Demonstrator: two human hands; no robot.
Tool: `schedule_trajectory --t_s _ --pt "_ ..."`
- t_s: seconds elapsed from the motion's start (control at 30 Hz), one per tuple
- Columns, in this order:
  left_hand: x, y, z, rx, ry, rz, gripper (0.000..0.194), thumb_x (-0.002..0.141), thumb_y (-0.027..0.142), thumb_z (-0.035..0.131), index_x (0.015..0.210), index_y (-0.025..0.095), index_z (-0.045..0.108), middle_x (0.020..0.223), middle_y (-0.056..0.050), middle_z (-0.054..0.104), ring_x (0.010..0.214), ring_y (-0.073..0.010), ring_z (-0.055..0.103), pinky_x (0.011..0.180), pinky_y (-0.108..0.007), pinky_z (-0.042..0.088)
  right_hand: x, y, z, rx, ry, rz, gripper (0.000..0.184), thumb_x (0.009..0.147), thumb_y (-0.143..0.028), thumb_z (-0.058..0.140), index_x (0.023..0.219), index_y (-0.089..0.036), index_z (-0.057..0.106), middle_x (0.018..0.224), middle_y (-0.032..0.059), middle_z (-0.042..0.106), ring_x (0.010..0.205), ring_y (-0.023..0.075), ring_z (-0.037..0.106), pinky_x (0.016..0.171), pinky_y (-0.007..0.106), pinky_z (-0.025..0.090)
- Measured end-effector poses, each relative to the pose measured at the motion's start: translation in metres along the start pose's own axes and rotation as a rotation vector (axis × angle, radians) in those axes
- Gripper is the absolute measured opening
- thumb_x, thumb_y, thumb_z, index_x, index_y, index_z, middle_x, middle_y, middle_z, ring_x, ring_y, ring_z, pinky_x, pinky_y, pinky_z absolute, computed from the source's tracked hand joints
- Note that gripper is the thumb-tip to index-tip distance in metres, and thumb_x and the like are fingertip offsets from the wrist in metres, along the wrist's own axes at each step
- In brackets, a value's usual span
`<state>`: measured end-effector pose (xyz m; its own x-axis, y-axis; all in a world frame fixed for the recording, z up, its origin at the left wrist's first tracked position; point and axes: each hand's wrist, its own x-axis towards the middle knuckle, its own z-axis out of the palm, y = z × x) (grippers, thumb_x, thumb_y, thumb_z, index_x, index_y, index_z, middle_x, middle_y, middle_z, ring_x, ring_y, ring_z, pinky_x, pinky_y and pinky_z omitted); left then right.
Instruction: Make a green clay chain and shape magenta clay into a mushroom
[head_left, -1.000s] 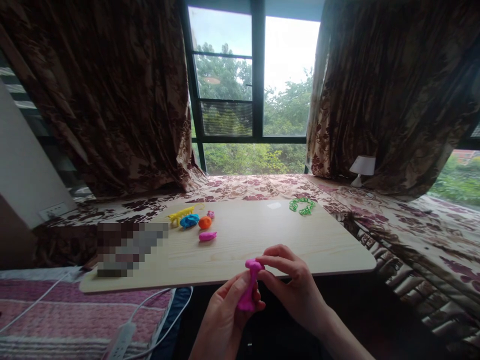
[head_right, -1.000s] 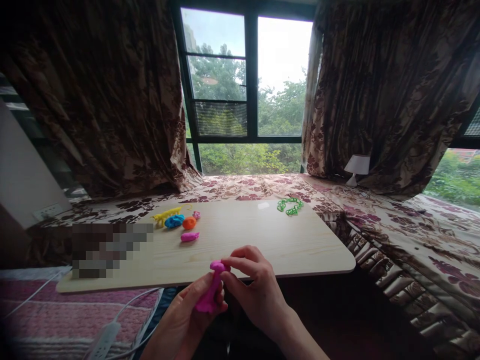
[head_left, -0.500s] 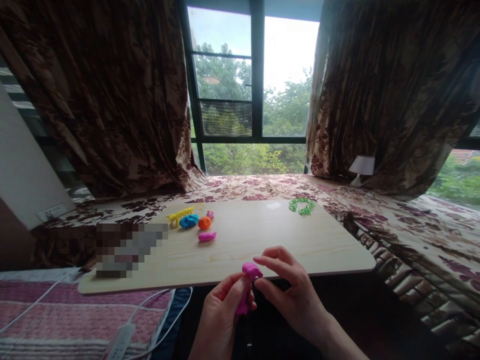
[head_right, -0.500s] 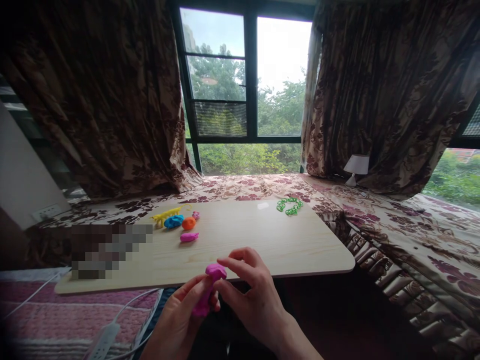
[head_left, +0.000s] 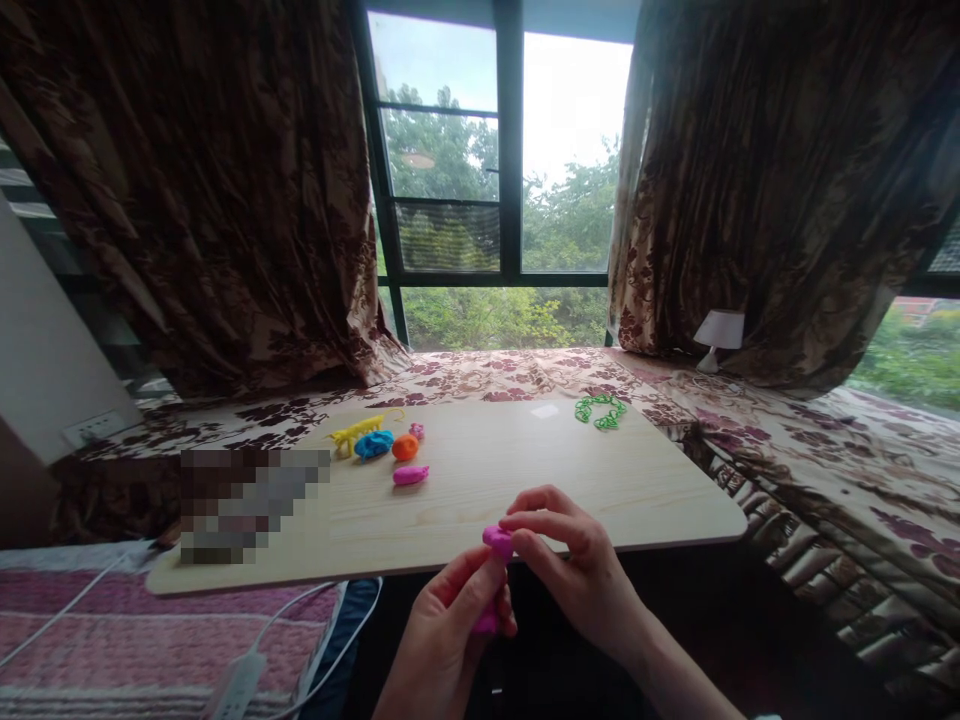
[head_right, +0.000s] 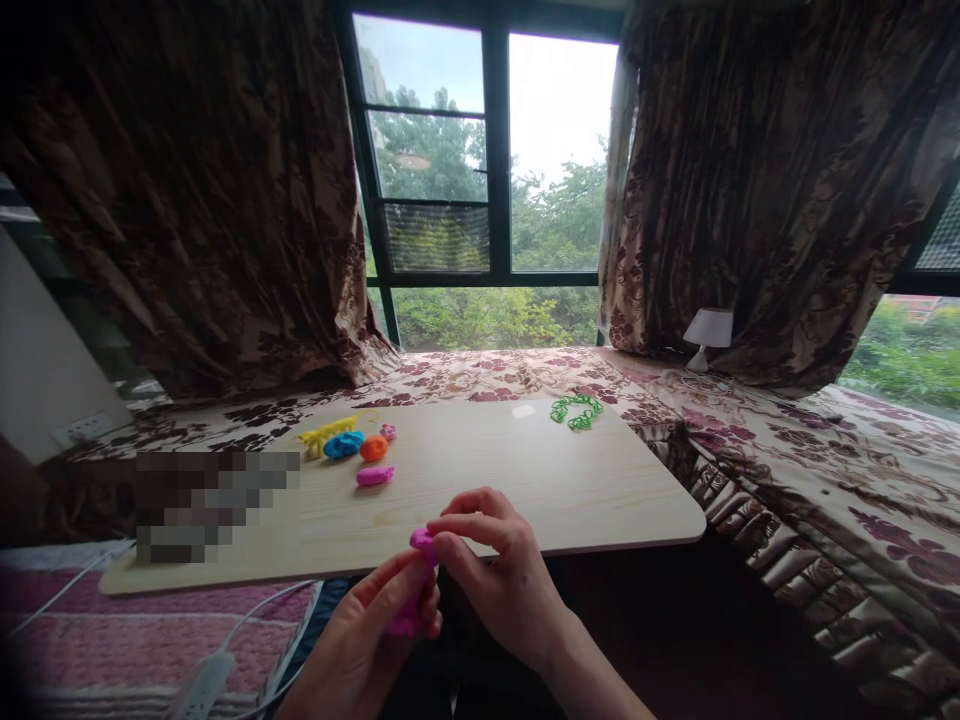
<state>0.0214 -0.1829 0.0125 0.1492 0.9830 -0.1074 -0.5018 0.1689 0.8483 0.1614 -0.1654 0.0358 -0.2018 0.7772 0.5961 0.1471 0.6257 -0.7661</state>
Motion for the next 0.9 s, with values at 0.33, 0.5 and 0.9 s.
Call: schedule_trajectory --t_s 0.33,0.5,0.9 --pt "-0.005 0.007 0.001 0.591 0.182 0.492 0.015 0.065 0.028 0.069 0.078 0.02 0.07 0.071 -0.002 0.058 0.068 -0.015 0.054 0.064 -0.023 0.043 -0.004 0.001 0.003 0.088 0.037 0.102 0.022 0.086 -0.026 0.05 0.102 -0.021 0.064 0.099 0.0048 0.057 0.09 0.0158 0.054 0.078 0.028 0.045" --pt "-0.007 0.011 0.006 0.928 0.276 0.794 0.014 0.067 0.025 0.067 0.08 0.025 0.071 0.079 -0.003 0.059 0.078 -0.0186 0.055 0.074 -0.025 0.042 -0.004 0.0 0.002 0.047 -0.01 0.057 0.028 0.077 -0.021 0.061 0.105 -0.023 0.062 0.098 0.0038 0.057 0.085 0.015 0.054 0.074 0.027 0.047" --pt "-0.007 0.014 -0.002 0.796 0.224 0.628 0.019 0.067 0.028 0.067 0.085 0.023 0.07 0.083 -0.003 0.061 0.08 -0.0179 0.055 0.074 -0.025 0.042 -0.003 0.001 0.004 0.092 0.02 0.104 0.027 0.087 -0.029 0.048 0.109 -0.024 0.062 0.1 0.0048 0.057 0.093 0.0166 0.054 0.08 0.028 0.045"
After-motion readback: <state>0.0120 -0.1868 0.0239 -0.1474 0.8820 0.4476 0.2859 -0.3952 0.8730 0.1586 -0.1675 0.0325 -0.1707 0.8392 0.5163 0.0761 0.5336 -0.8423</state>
